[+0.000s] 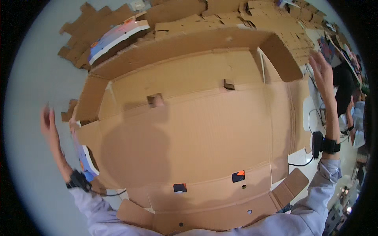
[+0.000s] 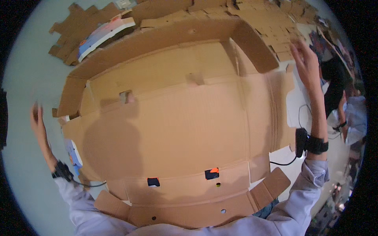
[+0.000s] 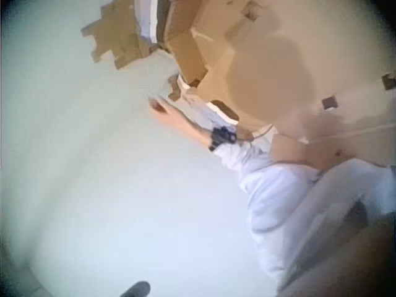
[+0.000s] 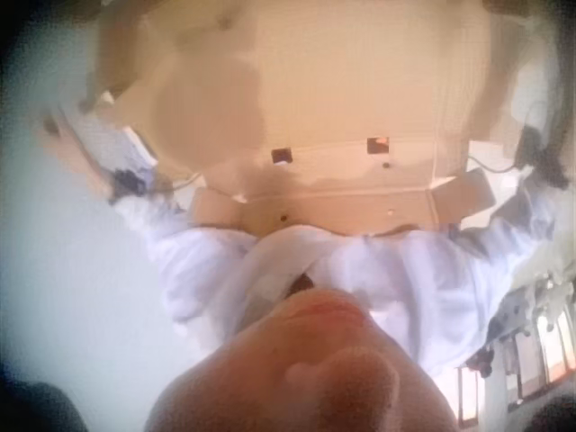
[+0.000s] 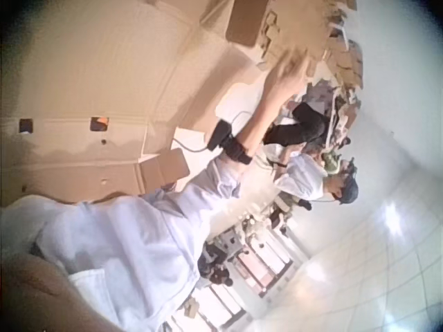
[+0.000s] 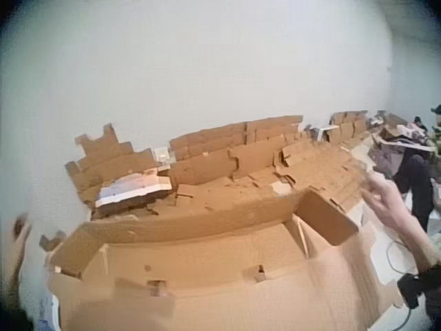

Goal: The person sits on the floor and repeatedly folds flat cardboard pieces into box shapes. They fold the side flaps and top flaps to form the box structure, then place the finished boxes aside. The process is repeated multiple times with different cardboard pieces.

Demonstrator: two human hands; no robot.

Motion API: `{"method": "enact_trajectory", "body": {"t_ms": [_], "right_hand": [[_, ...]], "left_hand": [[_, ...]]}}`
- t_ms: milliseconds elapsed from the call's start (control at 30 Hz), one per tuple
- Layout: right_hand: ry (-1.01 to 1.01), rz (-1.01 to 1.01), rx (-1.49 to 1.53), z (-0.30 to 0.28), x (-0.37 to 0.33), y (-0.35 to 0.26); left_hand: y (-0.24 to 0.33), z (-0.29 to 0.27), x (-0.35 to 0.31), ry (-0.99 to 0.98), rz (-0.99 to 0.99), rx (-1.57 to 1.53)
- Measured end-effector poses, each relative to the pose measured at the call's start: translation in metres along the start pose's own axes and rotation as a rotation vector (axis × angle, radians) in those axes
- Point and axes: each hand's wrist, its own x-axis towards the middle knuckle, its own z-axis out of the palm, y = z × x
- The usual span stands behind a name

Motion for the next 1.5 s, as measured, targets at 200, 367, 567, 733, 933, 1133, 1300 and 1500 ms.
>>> {"method": "enact_trajectory", "body": {"t_ms": [200, 367, 567, 733, 933, 1133, 1300, 1500], "right_hand": [[-0.965, 0.699, 0.002, -0.027, -0.286, 0.179], [-0.87, 0.947, 0.254, -0.001, -0.399, 0.088], [-0.546, 1.035, 0.782, -0.006, -0.346, -0.008], [-0.321, 0.78, 1.349, -0.014, -0.246, -0.103], [-0.407, 0.477, 0.706, 0.038, -0.191, -0.169], [-0.328, 0.336, 0.088, 0.056, -0.185, -0.2], [-0.386, 0.185, 0.116, 0.041, -0.185, -0.184], [-0.418, 0.481, 1.067, -0.005, -0.181, -0.165]], "left_hand": [[-0.187, -0.065, -0.26, -1.359, -0.795, 0.653], [-0.137, -0.074, -0.374, -1.284, -1.006, 0.511], [-0.043, -0.05, -0.306, -0.697, -0.819, 0.282], [0.087, 0.006, -0.248, -0.408, -0.507, -0.094], [0.212, 0.103, -0.246, -0.461, -0.149, -0.343], [0.223, 0.151, -0.272, -0.404, 0.089, 0.371], [0.219, 0.148, -0.263, -0.442, 0.041, 0.428], [0.183, 0.087, -0.226, -0.517, -0.35, -0.605]]}}
